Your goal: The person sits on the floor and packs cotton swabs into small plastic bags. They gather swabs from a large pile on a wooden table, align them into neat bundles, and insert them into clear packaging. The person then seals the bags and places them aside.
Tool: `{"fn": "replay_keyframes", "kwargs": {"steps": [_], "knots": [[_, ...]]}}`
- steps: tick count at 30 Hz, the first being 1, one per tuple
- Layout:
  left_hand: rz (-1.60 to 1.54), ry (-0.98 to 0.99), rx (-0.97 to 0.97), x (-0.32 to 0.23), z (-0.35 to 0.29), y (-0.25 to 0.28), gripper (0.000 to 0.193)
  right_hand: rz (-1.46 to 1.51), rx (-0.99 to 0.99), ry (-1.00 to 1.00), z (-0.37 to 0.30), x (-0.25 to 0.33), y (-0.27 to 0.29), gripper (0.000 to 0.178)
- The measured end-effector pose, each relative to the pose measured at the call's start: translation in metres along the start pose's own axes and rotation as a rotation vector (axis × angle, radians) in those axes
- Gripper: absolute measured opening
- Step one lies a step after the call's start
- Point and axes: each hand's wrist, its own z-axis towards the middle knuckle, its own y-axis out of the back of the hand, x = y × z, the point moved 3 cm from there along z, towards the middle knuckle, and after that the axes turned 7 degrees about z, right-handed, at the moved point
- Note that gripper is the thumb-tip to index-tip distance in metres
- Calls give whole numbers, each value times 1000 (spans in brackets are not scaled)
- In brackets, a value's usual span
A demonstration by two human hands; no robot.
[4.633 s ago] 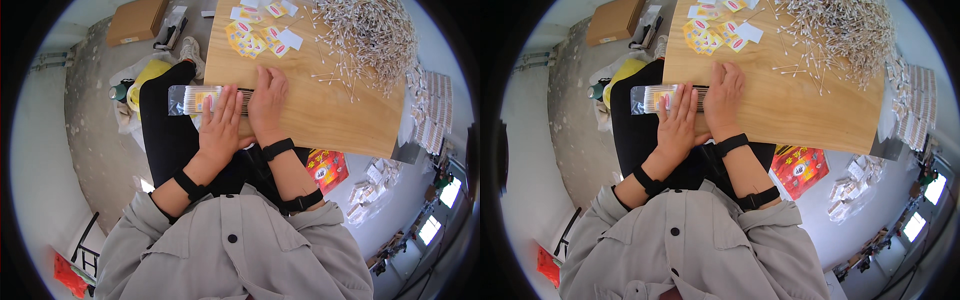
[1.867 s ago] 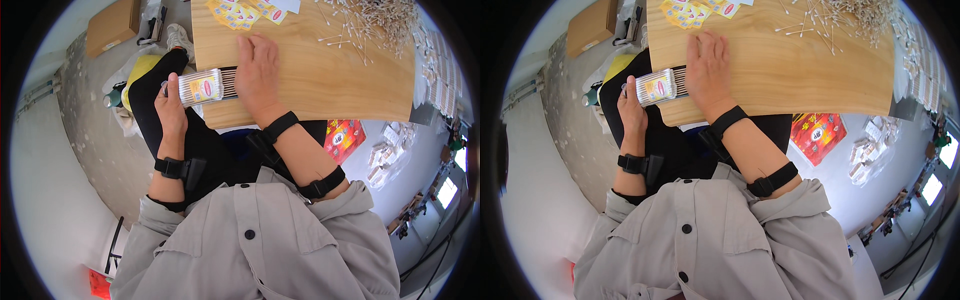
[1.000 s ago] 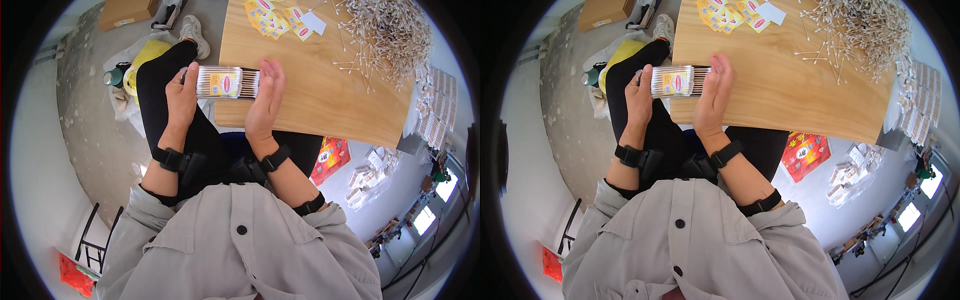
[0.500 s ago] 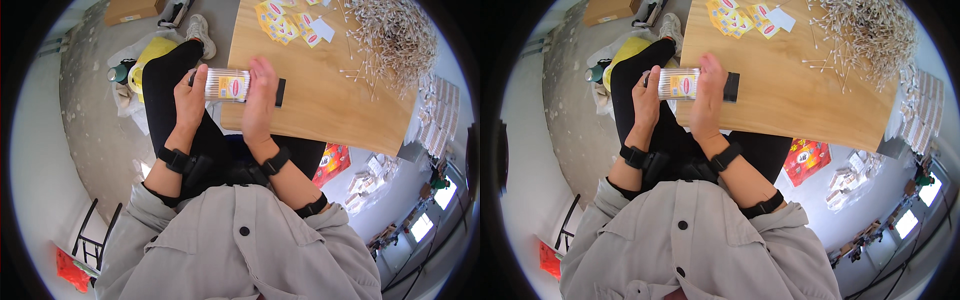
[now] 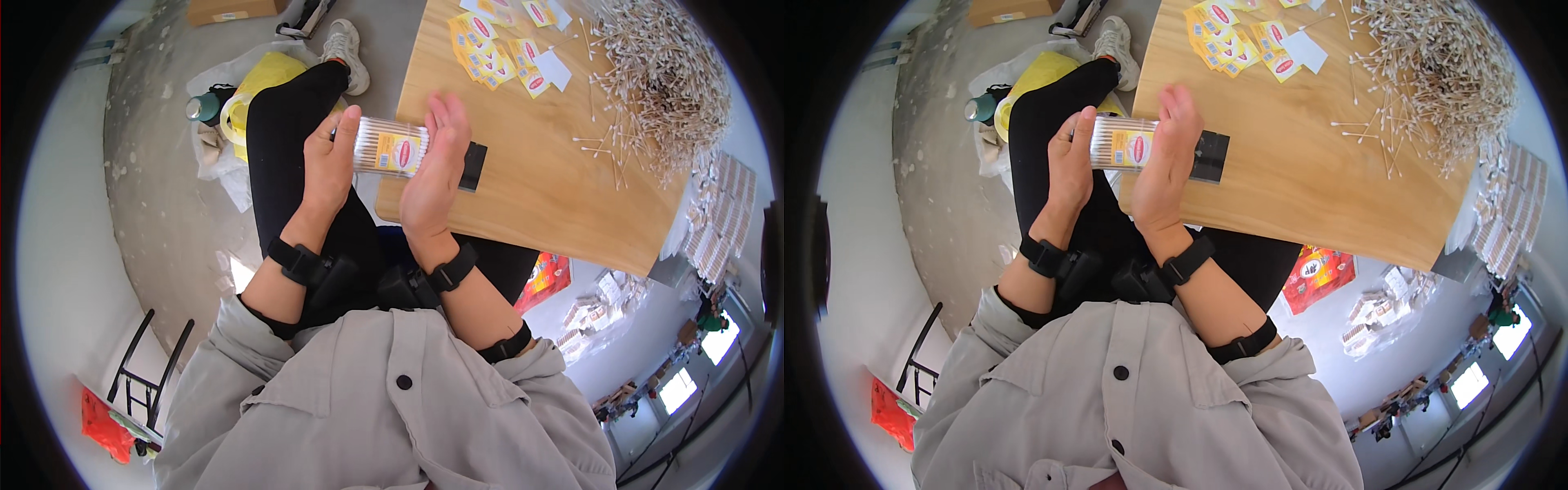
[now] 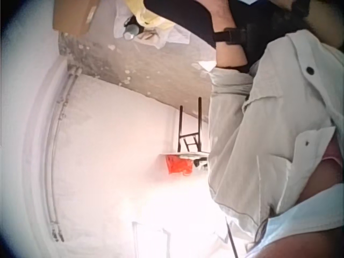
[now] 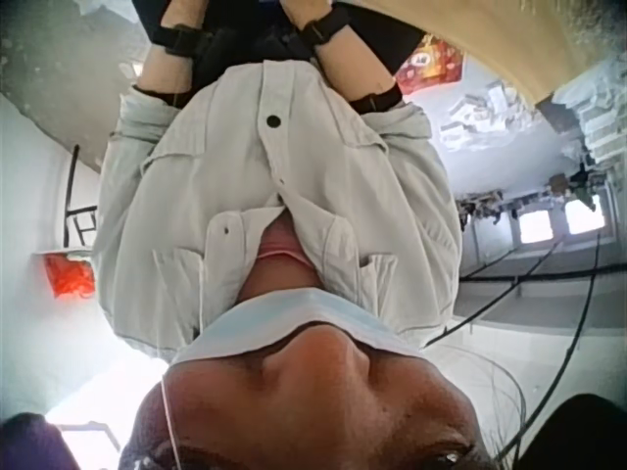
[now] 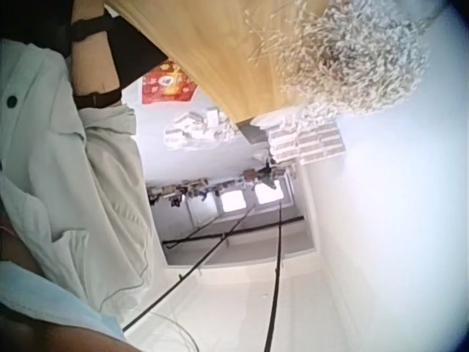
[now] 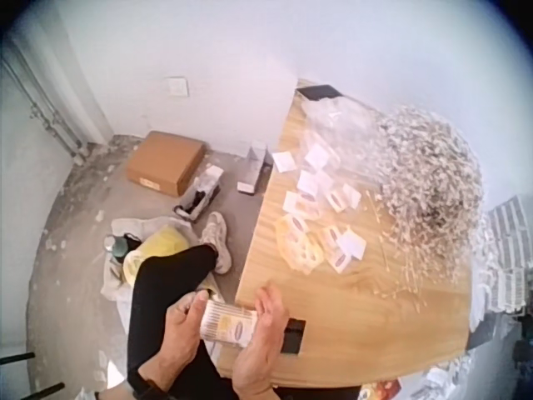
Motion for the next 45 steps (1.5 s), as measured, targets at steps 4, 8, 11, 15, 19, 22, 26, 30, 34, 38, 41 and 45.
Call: {"fn": "replay_keyframes", "kwargs": {"steps": [4,8,11,15,19,22,26,30,34,38,41,45], "knots": [[-12,-5,20,1,1,2,36,-135,55,32,0,6,-2,48],[90,12,34,-9,0,7,36,-44,42,-7,3,-8,0,47],[207,-1,101,-19,0,21,35,-97,29,-47,4,4,3,48],[362,-21,12,-36,-8,49,28,-40,47,-58,5,6,4,50],[-66,70,-112,-16,-31,40,28,26,41,-88,5,2,4,51],[-289,197,120,-17,-52,2,34,17,38,-24,7,-5,14,48],[-471,221,34,-3,-41,-11,31,176,-39,-42,10,1,20,46],[-549,268,-69,-1,-41,-20,30,-77,47,-46,10,-1,17,51],[-550,261,-72,-4,-40,-25,31,-68,74,-61,8,1,3,51],[-524,257,-40,-4,-40,-25,34,-84,116,-34,7,-4,-3,51],[-570,250,-7,-3,-41,-27,34,-115,161,5,6,-4,-11,51],[-556,272,33,-5,-41,-22,36,-151,228,78,3,-9,-23,50]]}}
